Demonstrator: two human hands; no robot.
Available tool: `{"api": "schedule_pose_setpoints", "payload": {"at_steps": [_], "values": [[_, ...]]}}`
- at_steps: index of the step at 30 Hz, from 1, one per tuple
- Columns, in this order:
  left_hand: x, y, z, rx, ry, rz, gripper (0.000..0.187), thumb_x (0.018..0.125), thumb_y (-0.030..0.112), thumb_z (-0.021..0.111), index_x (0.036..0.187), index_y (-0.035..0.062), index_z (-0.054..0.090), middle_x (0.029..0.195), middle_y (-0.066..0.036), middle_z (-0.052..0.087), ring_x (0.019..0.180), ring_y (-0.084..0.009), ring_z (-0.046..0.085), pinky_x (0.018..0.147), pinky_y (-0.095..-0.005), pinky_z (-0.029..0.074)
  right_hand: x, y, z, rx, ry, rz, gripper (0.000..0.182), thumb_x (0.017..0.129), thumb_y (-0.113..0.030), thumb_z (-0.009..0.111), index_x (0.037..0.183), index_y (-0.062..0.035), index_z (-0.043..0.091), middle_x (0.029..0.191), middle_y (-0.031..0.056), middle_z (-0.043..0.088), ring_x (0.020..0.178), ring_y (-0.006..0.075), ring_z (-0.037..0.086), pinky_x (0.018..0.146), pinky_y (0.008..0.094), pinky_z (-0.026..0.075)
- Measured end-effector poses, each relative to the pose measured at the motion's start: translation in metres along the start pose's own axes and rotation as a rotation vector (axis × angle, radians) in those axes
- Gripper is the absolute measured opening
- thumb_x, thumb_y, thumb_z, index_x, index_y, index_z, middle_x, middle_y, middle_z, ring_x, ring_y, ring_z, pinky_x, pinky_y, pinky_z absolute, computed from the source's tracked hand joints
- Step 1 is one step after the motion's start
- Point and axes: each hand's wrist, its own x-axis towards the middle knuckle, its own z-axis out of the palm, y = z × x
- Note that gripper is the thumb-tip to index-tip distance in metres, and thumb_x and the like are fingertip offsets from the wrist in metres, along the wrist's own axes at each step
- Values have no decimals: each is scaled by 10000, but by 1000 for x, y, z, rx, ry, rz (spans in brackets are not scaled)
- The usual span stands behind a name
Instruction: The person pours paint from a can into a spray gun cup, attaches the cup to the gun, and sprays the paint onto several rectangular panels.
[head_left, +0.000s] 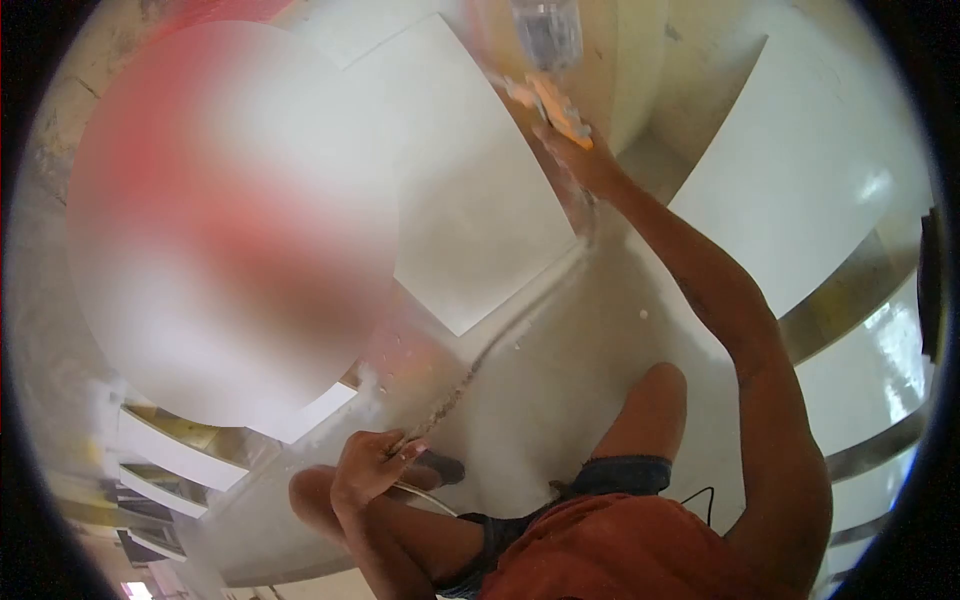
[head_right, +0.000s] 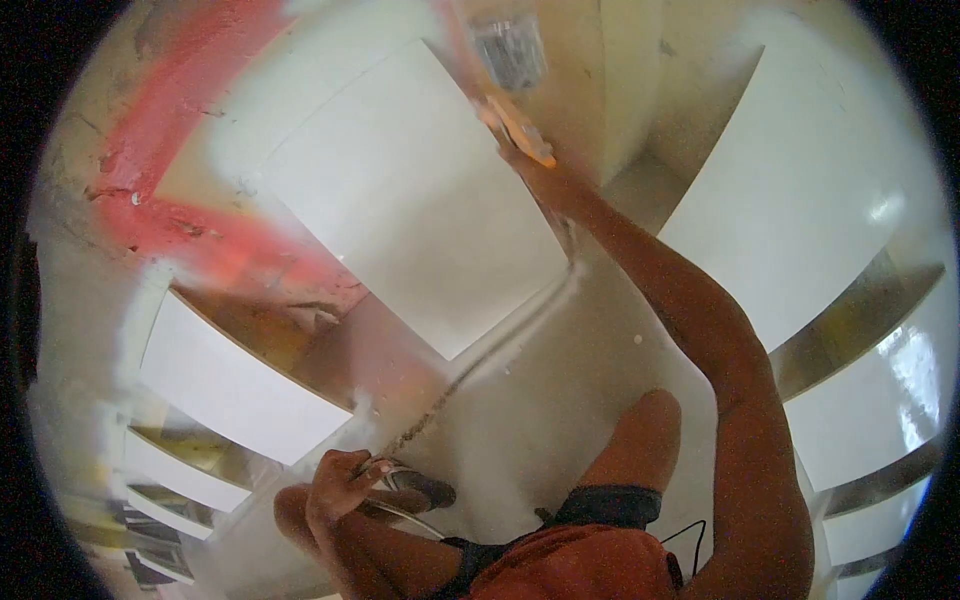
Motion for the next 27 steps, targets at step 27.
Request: {"api": "schedule_pose_setpoints", "payload": {"at_steps": [27], "values": [[8, -10, 12, -101, -22, 54, 349, 876, 360, 694, 796, 21, 691, 588, -163, 595, 525, -292, 581, 552, -382, 450, 32, 15, -17, -101, 20, 12, 326, 944, -360, 644, 1101, -81, 580, 836, -5, 567, 723, 92, 518, 600, 271, 411]]}}
